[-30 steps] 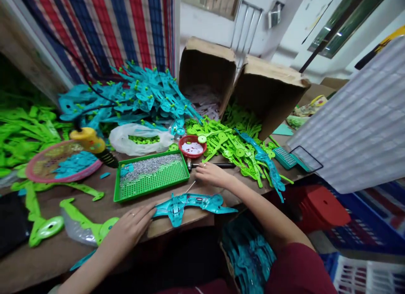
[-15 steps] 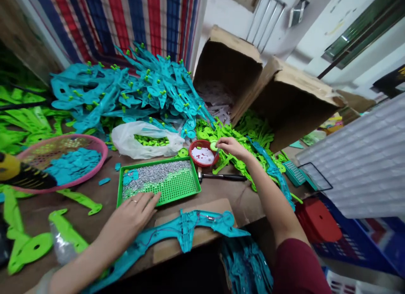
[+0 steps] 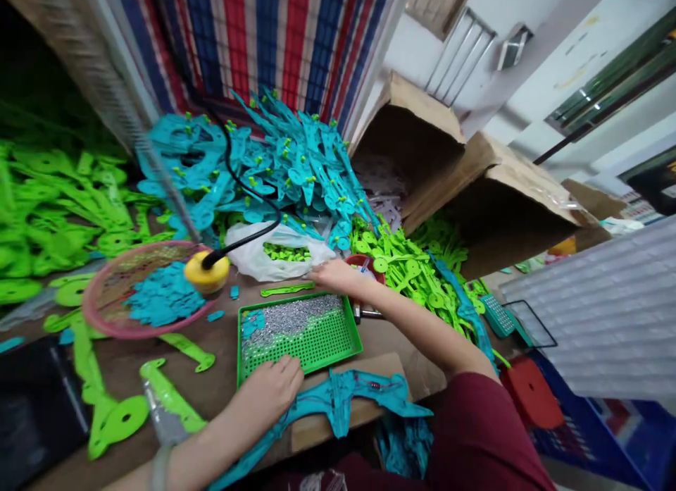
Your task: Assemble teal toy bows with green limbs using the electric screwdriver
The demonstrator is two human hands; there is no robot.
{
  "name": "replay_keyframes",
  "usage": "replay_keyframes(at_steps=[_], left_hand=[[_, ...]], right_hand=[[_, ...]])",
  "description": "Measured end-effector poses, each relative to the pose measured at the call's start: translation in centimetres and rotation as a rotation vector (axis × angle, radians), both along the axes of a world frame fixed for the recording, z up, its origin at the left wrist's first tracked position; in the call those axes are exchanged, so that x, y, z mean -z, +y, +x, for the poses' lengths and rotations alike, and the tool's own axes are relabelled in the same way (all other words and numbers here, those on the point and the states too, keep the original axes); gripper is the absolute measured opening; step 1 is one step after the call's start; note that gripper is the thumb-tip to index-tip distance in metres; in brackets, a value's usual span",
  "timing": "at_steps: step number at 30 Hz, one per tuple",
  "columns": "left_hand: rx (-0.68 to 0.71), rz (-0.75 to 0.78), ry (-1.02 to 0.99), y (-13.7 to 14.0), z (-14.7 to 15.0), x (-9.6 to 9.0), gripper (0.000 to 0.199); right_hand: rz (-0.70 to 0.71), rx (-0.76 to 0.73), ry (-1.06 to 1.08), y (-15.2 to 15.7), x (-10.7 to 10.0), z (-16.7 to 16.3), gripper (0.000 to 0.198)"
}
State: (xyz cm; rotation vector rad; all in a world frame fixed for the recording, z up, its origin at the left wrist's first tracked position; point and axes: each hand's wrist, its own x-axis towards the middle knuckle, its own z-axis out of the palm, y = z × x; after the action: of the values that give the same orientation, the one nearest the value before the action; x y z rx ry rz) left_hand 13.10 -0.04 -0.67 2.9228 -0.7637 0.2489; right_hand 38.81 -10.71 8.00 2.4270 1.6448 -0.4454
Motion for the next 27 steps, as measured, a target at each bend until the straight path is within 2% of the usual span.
replay_keyframes(at_steps=[3, 6, 10, 15, 18, 21, 24, 27], left_hand=[[-0.045, 0.015, -0.013, -0.3, 0.3, -0.4, 0.016], [-0.085, 0.028, -0.026, -0.3, 0.1, -0.7, 0.015], [-0.110, 0.040, -0.025, 0.1, -0.3, -1.0, 0.017], [-0.085, 0.076, -0.011, 0.5, 0.0, -1.2, 0.018], [-0.085, 0.098, -0.020, 1.1, 0.5, -1.1, 0.018], [-0.153, 0.100, -0.050, 3.1, 0.6, -1.1, 0.016], [-0.406, 0.082, -0.127, 6.8, 0.1, -1.6, 0.025], [-0.734, 0.061, -0.217, 10.5, -0.9, -1.9, 0.034]], right_hand=[[-0.061, -0.052, -0.007, 2.3, 1.1, -0.2, 0.011], [0.007, -0.016, -0.025, 2.4, 0.3, -0.1, 0.013], [0.267, 0.151, -0.015, 1.5, -2.3, 0.8, 0.014], [0.683, 0.541, -0.017, 0.3, -4.8, 4.6, 0.029], [0.844, 0.759, -0.042, -3.3, -5.1, 5.7, 0.034], [0.918, 0.856, -0.047, -8.8, -4.6, 3.9, 0.041], [0.926, 0.782, -0.021, -14.0, -3.4, -0.2, 0.041], [0.871, 0.557, 0.063, -17.0, -2.1, -5.4, 0.025]])
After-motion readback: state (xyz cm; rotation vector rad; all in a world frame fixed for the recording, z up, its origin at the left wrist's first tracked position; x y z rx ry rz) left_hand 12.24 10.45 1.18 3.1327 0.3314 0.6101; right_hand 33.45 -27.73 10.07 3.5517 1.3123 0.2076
